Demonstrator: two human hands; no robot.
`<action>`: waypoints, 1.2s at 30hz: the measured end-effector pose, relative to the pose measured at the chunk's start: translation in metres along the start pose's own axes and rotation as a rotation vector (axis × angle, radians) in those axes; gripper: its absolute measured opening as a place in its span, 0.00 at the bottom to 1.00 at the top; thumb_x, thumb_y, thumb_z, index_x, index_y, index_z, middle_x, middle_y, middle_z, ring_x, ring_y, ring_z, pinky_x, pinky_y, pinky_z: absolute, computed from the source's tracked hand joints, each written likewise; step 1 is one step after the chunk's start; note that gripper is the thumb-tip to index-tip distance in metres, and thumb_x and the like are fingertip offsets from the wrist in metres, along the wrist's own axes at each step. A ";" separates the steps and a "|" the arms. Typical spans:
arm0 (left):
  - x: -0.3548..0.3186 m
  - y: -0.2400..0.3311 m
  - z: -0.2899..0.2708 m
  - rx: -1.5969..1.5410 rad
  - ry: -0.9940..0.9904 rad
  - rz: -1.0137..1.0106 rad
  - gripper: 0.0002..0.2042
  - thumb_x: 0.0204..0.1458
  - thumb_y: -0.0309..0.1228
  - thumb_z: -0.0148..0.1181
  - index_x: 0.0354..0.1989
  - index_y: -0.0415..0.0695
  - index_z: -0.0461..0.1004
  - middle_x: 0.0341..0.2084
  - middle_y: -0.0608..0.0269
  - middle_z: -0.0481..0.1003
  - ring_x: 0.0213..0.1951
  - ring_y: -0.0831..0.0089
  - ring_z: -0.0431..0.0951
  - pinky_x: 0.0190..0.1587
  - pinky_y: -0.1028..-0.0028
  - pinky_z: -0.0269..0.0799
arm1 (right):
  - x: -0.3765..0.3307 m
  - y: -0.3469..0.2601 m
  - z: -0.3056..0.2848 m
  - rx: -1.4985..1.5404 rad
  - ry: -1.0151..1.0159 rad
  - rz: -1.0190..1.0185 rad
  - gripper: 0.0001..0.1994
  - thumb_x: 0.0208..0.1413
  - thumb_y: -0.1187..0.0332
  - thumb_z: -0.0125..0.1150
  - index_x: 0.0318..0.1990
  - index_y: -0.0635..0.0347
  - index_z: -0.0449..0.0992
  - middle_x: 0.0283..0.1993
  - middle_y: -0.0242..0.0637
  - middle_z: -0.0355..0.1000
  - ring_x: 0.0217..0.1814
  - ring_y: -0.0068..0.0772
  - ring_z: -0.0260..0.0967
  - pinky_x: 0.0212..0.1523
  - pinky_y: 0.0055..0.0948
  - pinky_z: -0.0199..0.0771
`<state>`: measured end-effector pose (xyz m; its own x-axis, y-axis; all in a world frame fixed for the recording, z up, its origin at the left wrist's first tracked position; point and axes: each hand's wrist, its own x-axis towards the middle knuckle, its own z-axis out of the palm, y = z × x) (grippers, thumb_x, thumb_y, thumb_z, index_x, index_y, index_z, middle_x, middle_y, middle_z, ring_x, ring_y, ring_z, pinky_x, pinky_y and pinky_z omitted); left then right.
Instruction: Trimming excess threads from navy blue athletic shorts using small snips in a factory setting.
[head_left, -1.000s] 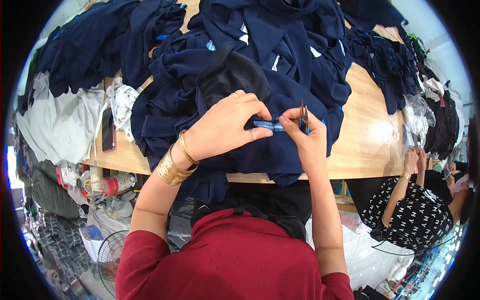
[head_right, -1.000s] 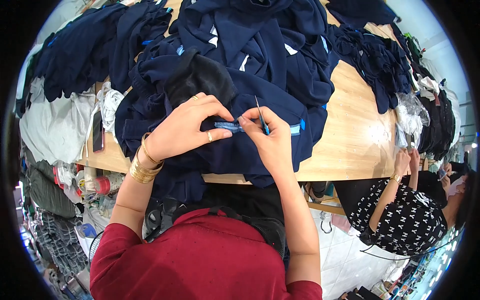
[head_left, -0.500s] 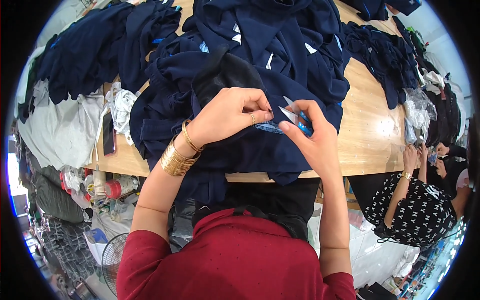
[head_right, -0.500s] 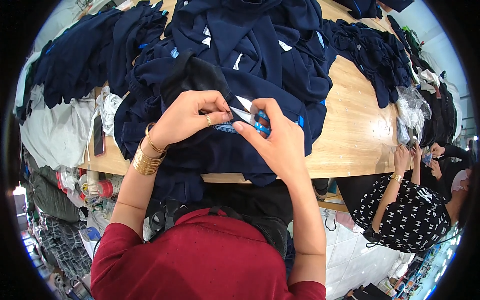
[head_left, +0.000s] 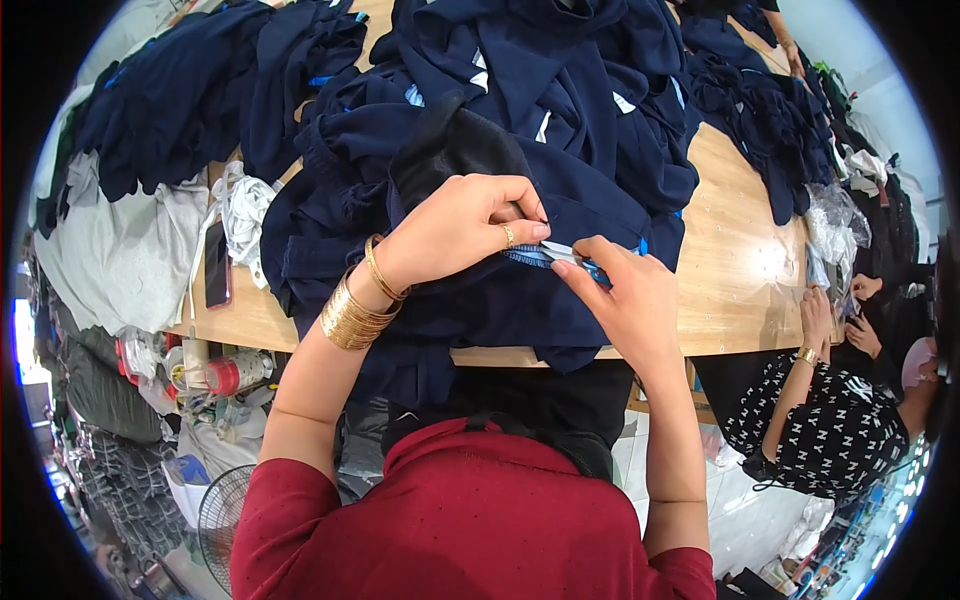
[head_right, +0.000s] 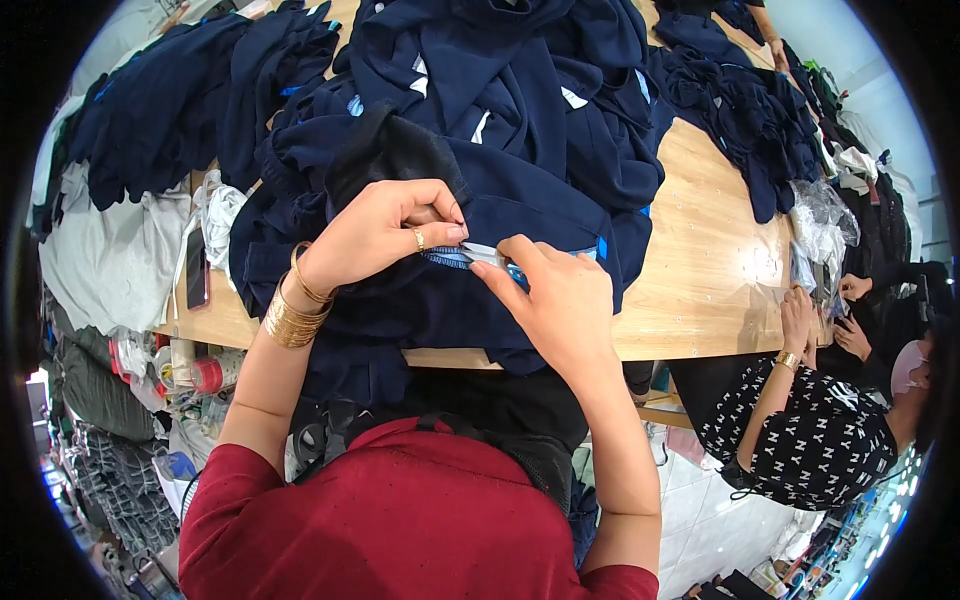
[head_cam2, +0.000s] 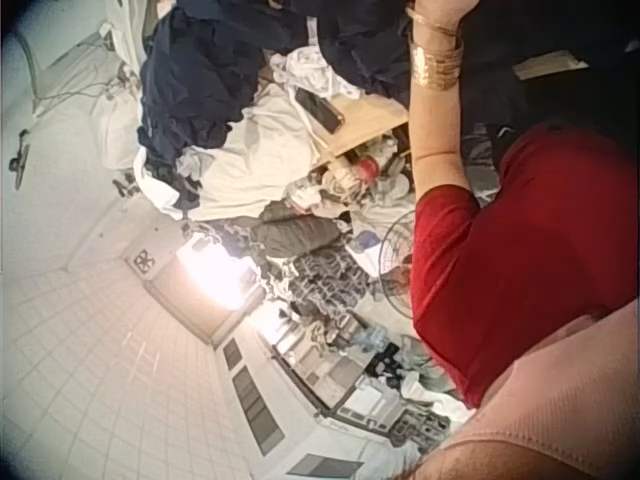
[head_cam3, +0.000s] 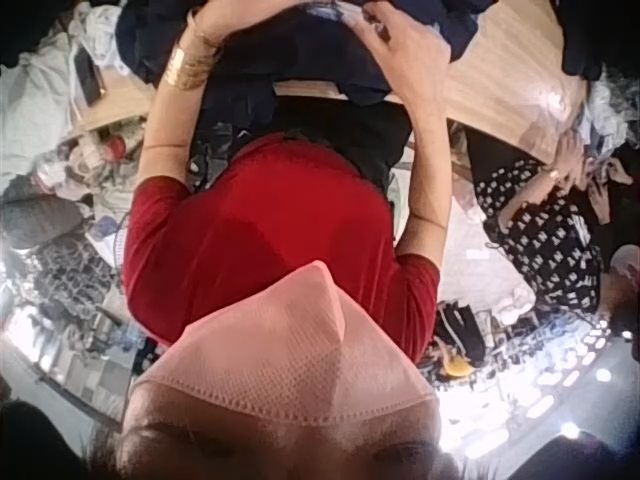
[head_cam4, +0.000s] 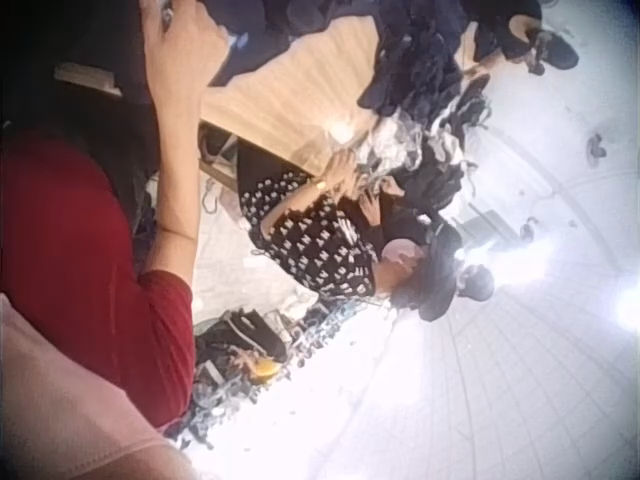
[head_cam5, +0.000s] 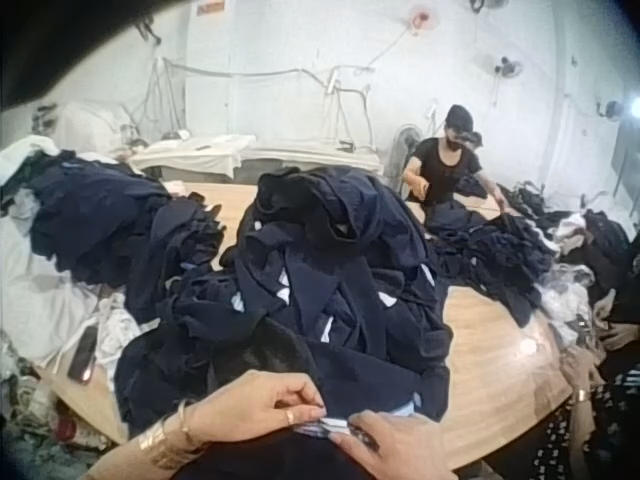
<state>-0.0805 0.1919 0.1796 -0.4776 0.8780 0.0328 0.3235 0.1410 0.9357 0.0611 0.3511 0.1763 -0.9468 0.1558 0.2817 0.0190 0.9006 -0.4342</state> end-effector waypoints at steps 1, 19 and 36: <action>0.000 -0.001 0.000 -0.007 -0.006 -0.005 0.07 0.53 0.27 0.58 0.32 0.35 0.72 0.21 0.67 0.75 0.25 0.88 0.70 0.30 0.84 0.64 | 0.001 0.000 0.001 -0.011 0.008 -0.015 0.14 0.51 0.54 0.61 0.30 0.56 0.74 0.20 0.31 0.70 0.20 0.33 0.68 0.24 0.29 0.63; -0.011 0.015 0.017 -0.046 0.272 0.076 0.04 0.53 0.24 0.56 0.30 0.35 0.72 0.25 0.64 0.76 0.30 0.82 0.75 0.36 0.82 0.70 | -0.002 0.017 -0.013 0.159 0.034 0.302 0.15 0.50 0.53 0.62 0.32 0.56 0.74 0.17 0.36 0.67 0.19 0.34 0.66 0.23 0.31 0.63; 0.045 -0.020 0.023 0.951 0.216 0.466 0.06 0.43 0.30 0.62 0.30 0.45 0.75 0.28 0.65 0.73 0.36 0.65 0.70 0.41 0.71 0.64 | -0.011 0.038 -0.006 0.479 0.195 0.444 0.16 0.51 0.59 0.64 0.39 0.62 0.73 0.25 0.33 0.68 0.26 0.20 0.61 0.29 0.22 0.64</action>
<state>-0.0900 0.2390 0.1548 -0.2477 0.8508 0.4635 0.9676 0.1934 0.1623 0.0744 0.3861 0.1618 -0.8061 0.5797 0.1188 0.2053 0.4622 -0.8627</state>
